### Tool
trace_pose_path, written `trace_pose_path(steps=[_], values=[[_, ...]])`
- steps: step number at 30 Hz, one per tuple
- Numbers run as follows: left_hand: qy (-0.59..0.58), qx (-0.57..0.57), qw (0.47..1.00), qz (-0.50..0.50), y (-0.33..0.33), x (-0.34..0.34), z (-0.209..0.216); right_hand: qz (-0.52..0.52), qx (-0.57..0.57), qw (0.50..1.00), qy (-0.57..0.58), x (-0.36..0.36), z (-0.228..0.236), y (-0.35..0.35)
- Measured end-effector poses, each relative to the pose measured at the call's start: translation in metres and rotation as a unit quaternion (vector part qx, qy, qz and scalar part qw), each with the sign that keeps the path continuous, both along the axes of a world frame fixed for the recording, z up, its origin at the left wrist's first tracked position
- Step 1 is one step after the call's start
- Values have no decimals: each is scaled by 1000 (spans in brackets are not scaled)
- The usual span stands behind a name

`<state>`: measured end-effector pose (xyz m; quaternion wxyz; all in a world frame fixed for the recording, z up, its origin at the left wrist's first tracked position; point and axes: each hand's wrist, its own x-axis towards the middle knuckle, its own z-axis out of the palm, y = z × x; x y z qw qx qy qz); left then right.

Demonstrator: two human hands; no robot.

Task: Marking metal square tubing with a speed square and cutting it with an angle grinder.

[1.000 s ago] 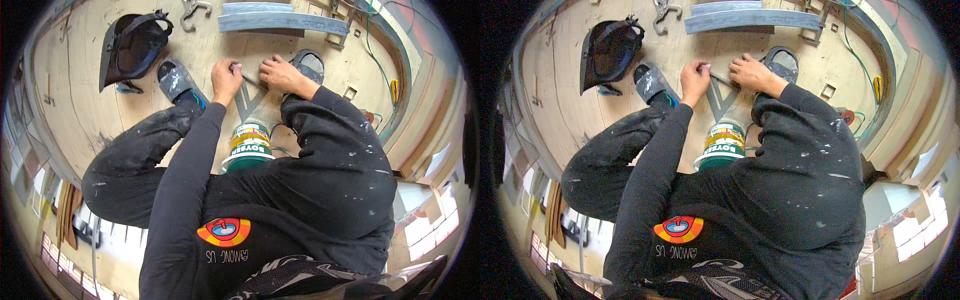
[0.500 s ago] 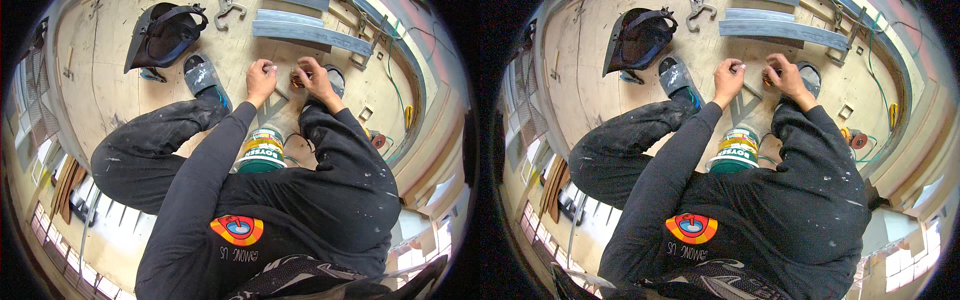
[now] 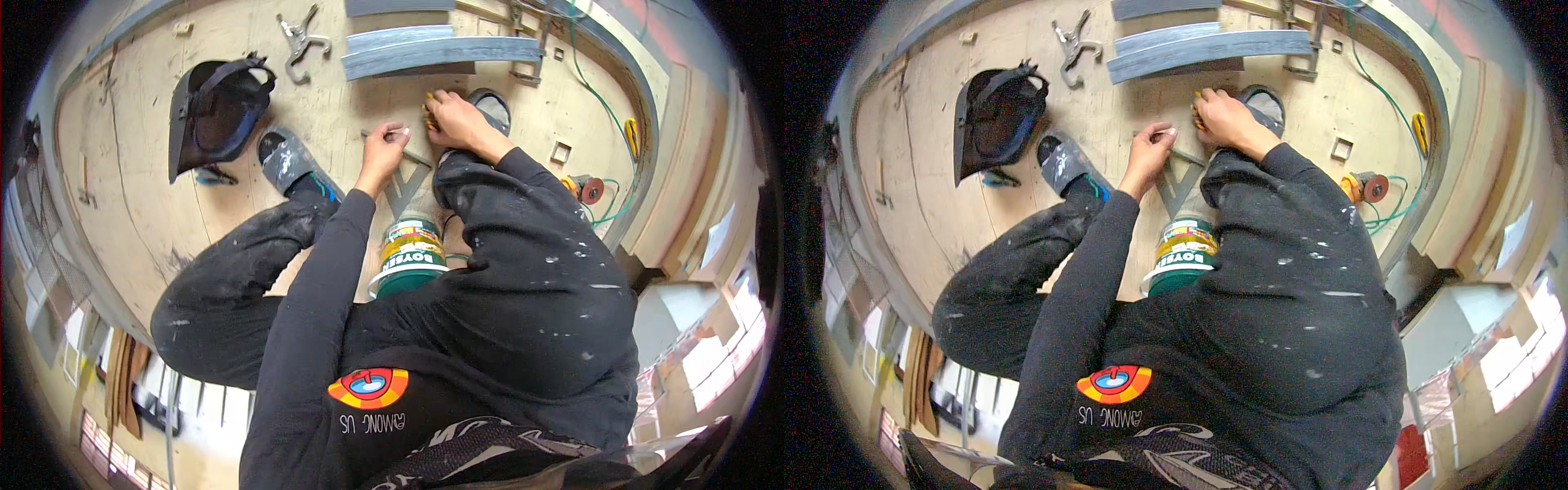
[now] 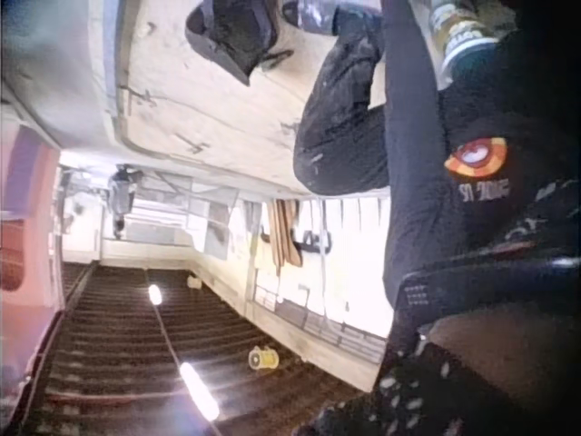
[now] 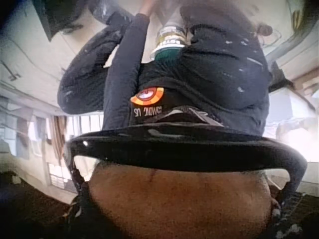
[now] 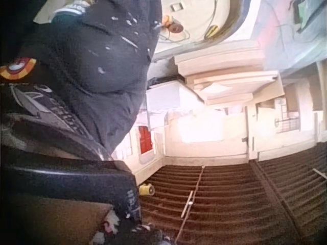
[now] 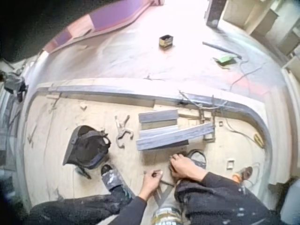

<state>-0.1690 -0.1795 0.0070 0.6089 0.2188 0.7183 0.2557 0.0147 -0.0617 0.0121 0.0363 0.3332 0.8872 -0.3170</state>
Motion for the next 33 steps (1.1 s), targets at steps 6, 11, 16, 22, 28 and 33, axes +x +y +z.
trace_pose_path(steps=[6, 11, 16, 22, 28, 33], values=[[-197, 30, 976, 87, 32, 17, 39, -132, -148, 973, 119, 42, 13, 28], [-166, 49, 982, 82, 50, 29, 49, -111, -182, 944, 252, 33, 18, 26], [-196, 130, 946, 222, 58, 21, 52, -43, -27, 953, 298, 1, 43, 23], [-192, 172, 948, 186, 68, 11, 59, -7, 51, 963, 264, -9, 52, 38], [-53, 173, 965, 193, 72, -19, 46, -54, 124, 983, 125, 26, 69, 75], [229, 165, 944, 170, 88, -79, 30, -139, 192, 970, 60, 65, 63, 102]])
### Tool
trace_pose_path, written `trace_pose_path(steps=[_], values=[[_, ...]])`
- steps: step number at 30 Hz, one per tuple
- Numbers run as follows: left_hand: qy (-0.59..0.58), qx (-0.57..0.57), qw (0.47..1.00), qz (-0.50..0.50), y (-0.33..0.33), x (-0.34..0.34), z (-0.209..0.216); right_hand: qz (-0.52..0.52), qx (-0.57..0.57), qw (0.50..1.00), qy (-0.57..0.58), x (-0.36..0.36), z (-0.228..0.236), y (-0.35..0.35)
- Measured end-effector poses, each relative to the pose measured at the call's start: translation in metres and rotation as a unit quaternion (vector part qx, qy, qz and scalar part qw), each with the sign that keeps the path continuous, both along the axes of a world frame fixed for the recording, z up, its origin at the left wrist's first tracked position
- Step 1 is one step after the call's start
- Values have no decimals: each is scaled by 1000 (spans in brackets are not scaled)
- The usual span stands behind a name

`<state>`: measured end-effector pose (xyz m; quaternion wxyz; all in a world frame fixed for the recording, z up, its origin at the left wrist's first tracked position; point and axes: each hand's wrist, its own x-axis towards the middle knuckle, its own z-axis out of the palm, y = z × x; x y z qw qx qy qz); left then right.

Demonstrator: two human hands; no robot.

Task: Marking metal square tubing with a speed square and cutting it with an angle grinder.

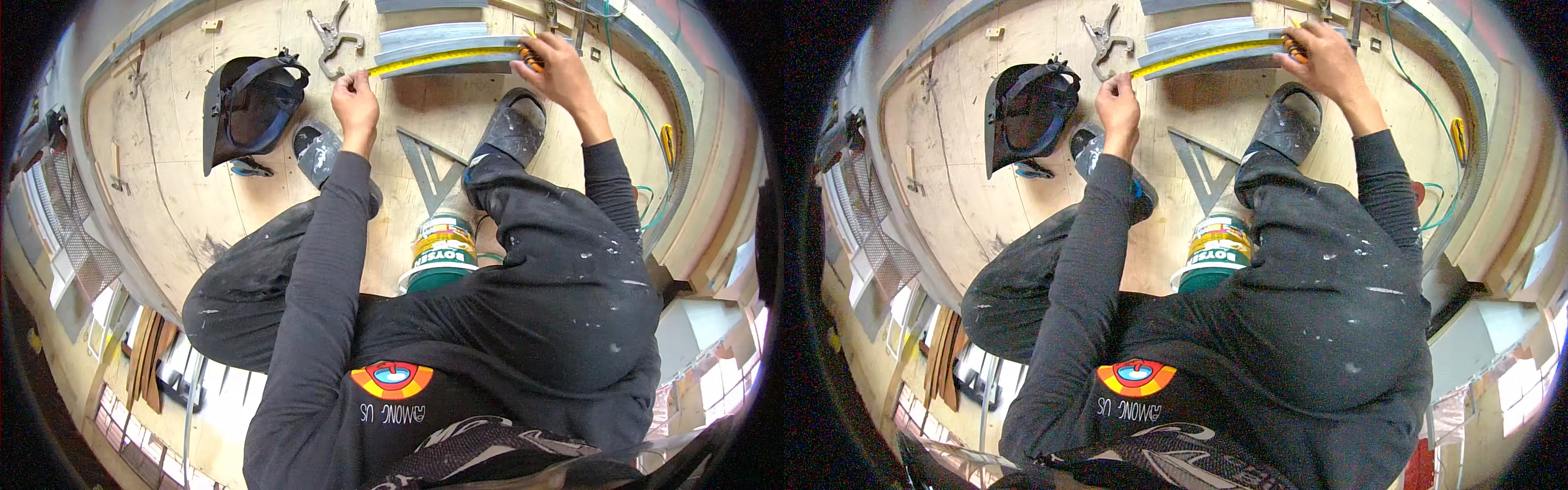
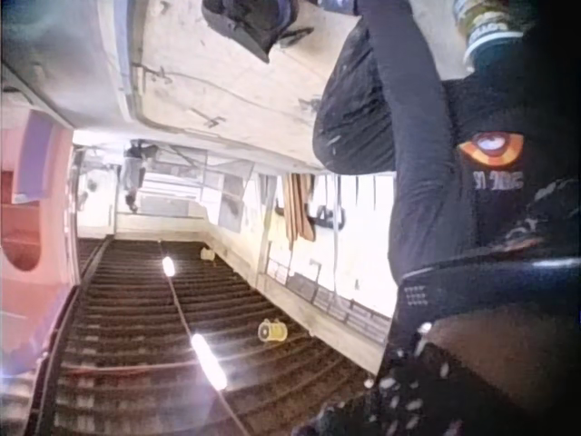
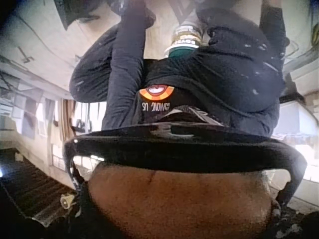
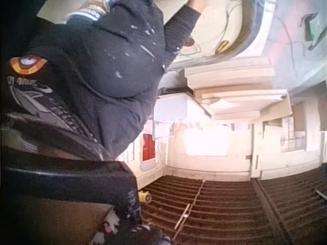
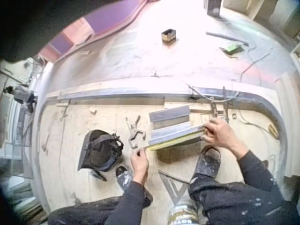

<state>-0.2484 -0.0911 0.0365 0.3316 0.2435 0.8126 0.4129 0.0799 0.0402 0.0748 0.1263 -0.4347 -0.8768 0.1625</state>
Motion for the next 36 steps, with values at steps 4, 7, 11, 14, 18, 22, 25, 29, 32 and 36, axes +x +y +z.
trace_pose_path(steps=[4, 7, 11, 14, 18, 22, 25, 29, 32, 36], values=[[146, -23, 988, -43, 12, 6, -7, -9, 40, 999, -9, 17, -8, 11], [139, 9, 990, -36, 20, 13, -11, -12, 20, 1000, -16, 26, -9, 18], [317, 65, 935, -145, 24, 26, 3, -19, -24, 999, -23, 31, -6, 11], [372, 133, 887, -240, 34, 37, 5, -5, 28, 999, -31, 24, 0, 12], [288, 143, 865, -386, 57, 75, 12, 24, -22, 999, 23, 18, 22, 19], [290, 113, 832, -458, 64, 66, 6, 16, -37, 999, 19, 21, 20, 21], [307, 103, 829, -457, 61, 53, 7, 7, -30, 999, 13, 23, 21, 20], [312, 96, 832, -448, 60, 43, 6, 14, -39, 999, -2, 25, 25, 21], [282, 131, 853, -420, 63, 48, 1, 8, -55, 998, -9, 23, 26, 19], [232, 170, 897, -335, 70, 59, -14, -9, -64, 998, 12, 21, 27, 14]])
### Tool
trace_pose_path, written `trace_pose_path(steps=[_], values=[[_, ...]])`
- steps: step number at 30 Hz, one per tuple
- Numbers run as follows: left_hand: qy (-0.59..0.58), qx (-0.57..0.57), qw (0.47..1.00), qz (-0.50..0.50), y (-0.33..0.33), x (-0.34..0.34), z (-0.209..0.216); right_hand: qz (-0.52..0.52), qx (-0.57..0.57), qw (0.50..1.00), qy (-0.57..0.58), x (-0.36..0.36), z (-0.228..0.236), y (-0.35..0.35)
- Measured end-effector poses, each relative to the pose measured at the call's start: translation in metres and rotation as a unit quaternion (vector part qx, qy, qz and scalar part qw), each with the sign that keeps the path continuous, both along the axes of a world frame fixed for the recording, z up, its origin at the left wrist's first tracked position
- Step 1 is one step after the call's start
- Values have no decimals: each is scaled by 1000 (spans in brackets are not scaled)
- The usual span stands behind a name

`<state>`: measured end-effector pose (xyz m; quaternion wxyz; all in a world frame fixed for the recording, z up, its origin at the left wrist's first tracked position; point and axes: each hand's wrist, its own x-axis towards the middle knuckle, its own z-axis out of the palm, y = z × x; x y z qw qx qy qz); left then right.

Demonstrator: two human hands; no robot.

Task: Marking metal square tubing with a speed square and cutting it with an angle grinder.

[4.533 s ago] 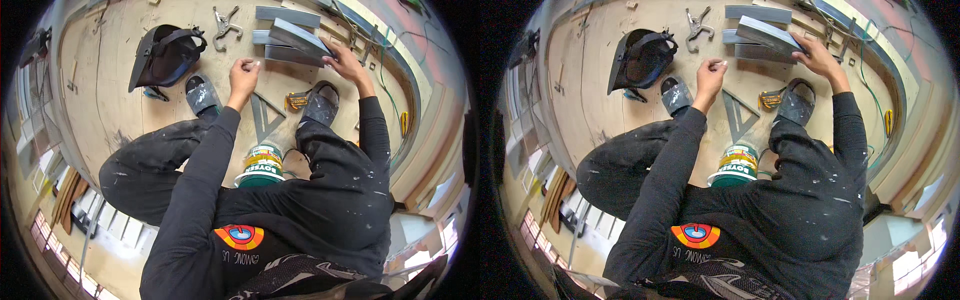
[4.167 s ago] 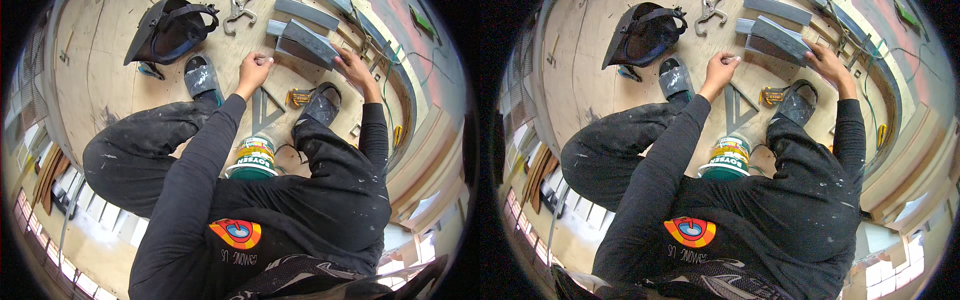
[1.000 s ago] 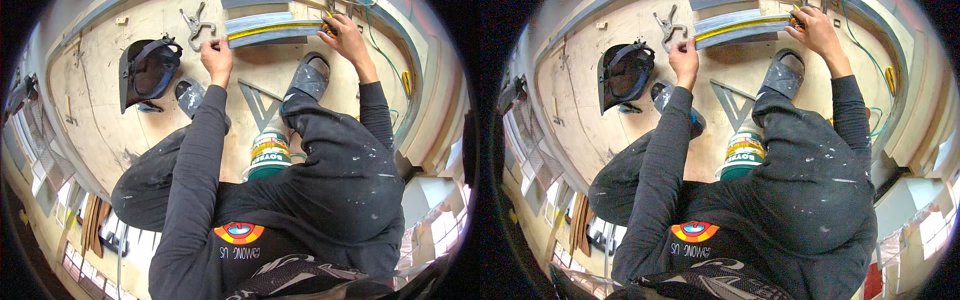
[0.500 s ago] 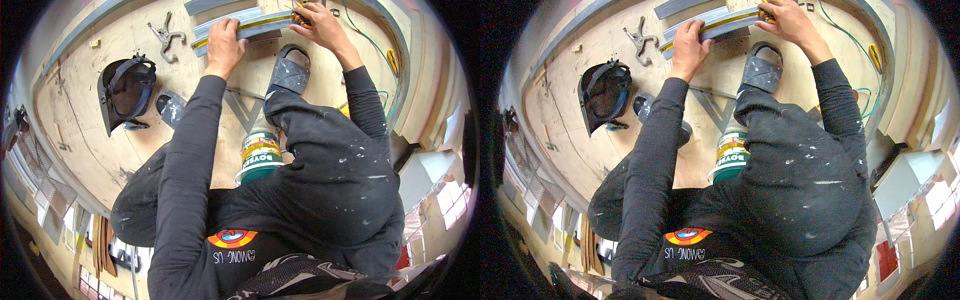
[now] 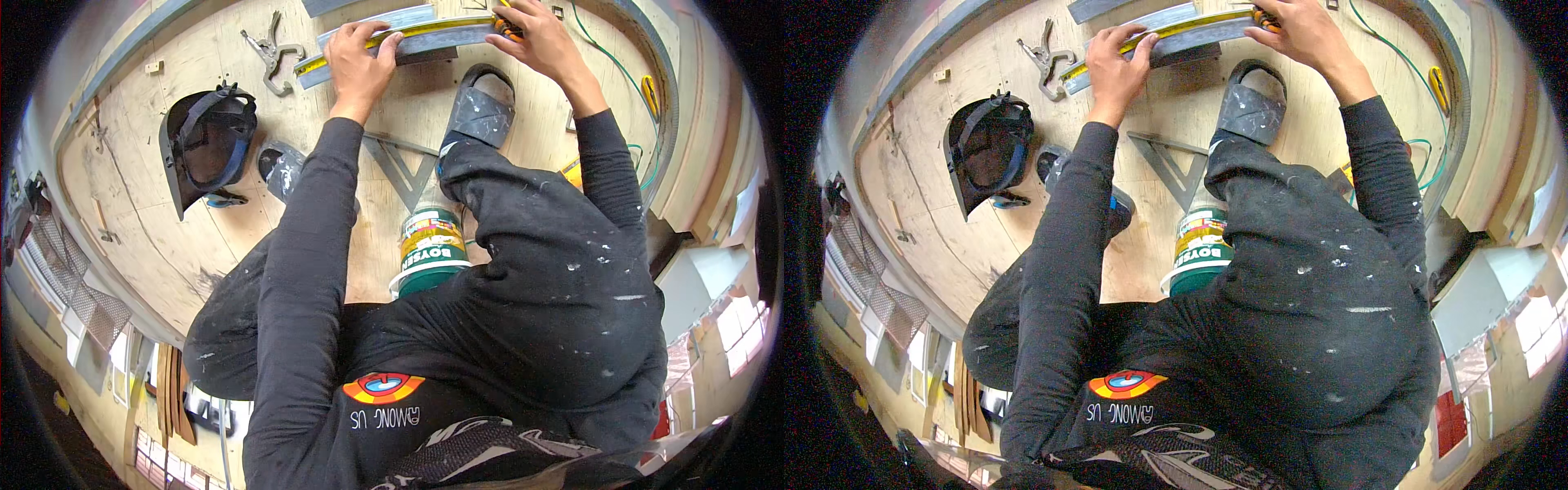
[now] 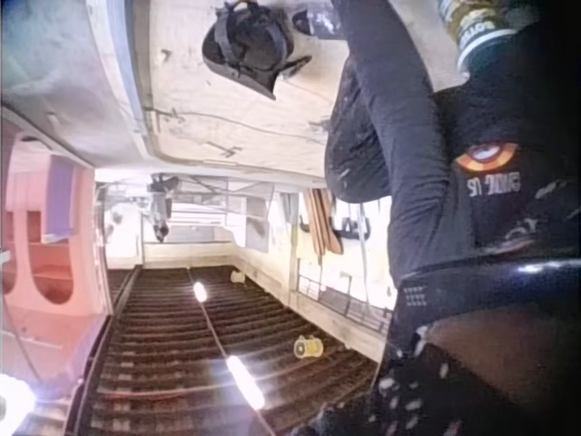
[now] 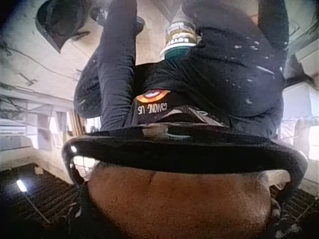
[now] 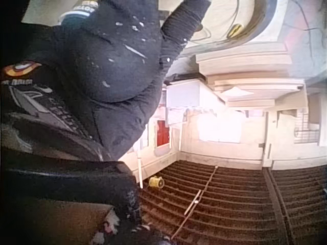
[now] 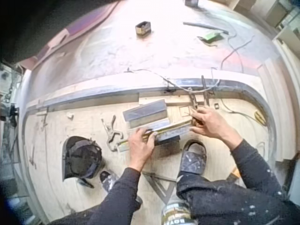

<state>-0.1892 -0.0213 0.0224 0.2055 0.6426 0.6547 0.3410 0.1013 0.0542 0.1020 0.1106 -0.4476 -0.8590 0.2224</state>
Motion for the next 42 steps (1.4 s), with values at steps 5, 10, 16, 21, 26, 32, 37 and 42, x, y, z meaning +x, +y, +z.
trace_pose_path(steps=[5, 10, 16, 21, 26, 32, 37, 42], values=[[-7, 6, 999, 50, 1, 17, -10, 9, 12, 1000, -13, 6, -1, -6], [2, 3, 998, 61, 2, 21, -8, 0, 60, 998, -18, 2, -3, -15], [8, -5, 998, 60, 5, 24, -10, -12, 128, 987, -91, 14, -32, -27], [39, -25, 996, 70, 5, 27, -9, -23, 132, 985, -108, 10, -33, -31], [51, -31, 996, 70, 5, 27, -5, -32, 178, 979, -99, 2, -28, -35], [48, -40, 996, 69, 4, 28, -3, -48, -1, 976, 211, -27, -36, -47], [47, -31, 996, 70, 5, 30, -4, -93, -66, 961, 254, -64, -49, -59], [63, -16, 995, 71, 5, 30, -5, -114, -73, 966, 219, -75, -61, -55]])
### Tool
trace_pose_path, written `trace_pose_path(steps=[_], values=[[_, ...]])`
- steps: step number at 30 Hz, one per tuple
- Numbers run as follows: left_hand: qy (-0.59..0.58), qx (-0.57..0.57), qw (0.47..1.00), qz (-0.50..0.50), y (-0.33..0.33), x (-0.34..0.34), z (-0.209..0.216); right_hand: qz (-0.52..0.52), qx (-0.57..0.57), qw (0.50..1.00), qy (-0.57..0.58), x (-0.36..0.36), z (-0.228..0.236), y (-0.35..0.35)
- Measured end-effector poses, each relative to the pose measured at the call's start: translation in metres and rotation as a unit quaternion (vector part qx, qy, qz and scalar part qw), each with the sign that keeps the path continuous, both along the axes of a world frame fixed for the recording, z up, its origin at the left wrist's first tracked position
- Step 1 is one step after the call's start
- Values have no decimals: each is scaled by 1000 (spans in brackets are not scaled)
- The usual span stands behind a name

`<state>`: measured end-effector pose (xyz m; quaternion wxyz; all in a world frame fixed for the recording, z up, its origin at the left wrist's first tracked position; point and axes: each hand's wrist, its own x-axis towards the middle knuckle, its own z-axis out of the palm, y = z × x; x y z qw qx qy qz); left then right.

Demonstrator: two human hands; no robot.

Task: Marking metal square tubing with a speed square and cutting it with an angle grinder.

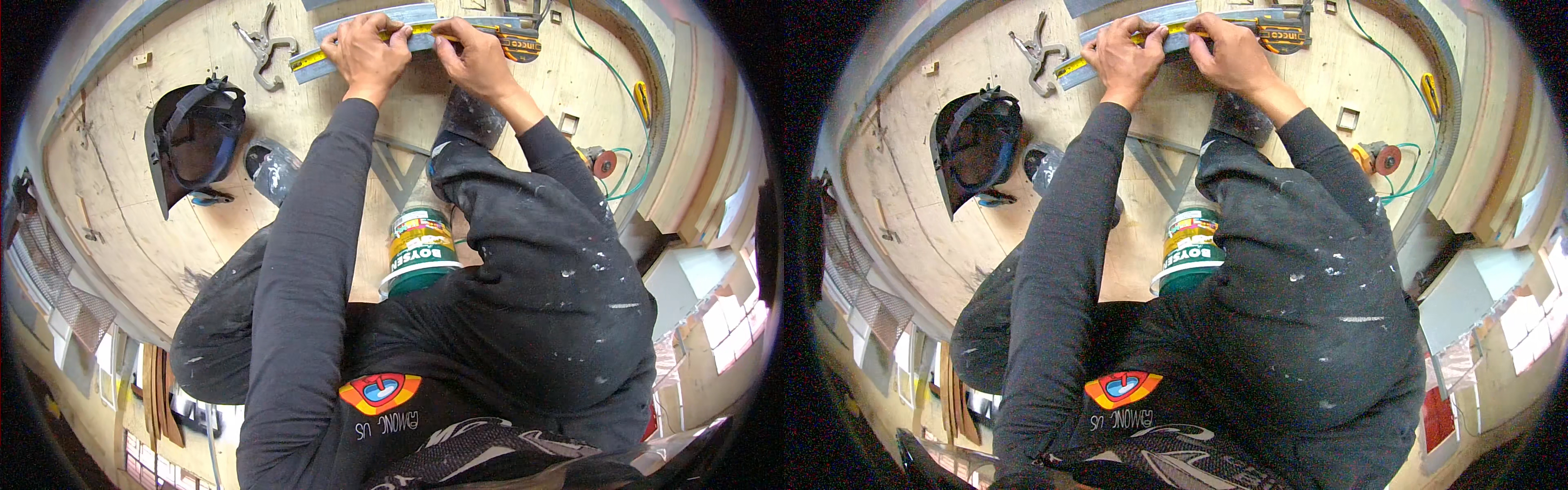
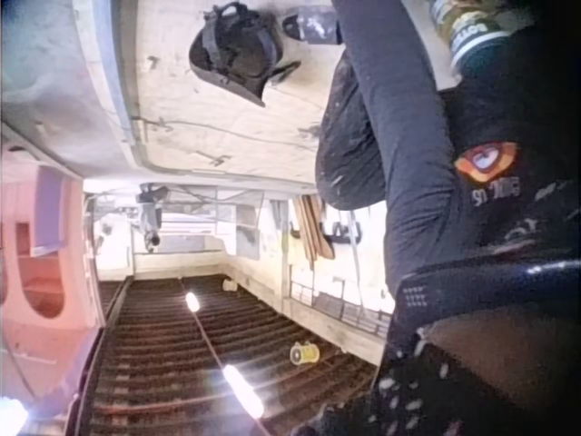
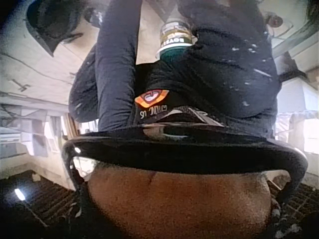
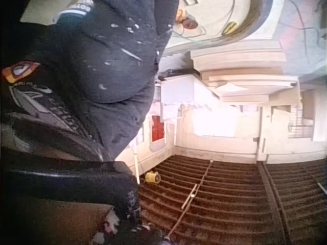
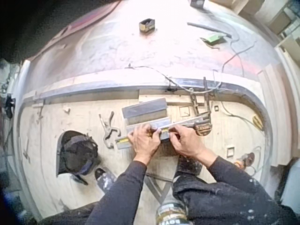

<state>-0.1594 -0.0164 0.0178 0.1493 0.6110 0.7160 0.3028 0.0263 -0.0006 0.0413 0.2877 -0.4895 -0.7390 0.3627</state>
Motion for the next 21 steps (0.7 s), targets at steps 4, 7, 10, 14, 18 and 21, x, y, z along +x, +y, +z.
trace_pose_path(steps=[4, 7, 10, 14, 18, 21], values=[[8, 0, 1000, 1, -1, -1, -1, 20, 38, 998, -50, -6, -3, 4], [17, 0, 1000, 5, -1, 0, -2, 18, 57, 996, -61, -9, -6, 2], [19, -5, 1000, 4, -1, 0, -3, 15, 72, 995, -71, -10, -9, 2], [24, 3, 1000, -2, 1, -2, -5, 9, 81, 994, -68, -11, -11, 4], [35, 19, 999, -7, 1, -4, -9, 11, 88, 994, -67, -13, -11, 4], [27, 11, 1000, -5, 1, -2, -8, 11, 87, 994, -71, -12, -12, 4]])
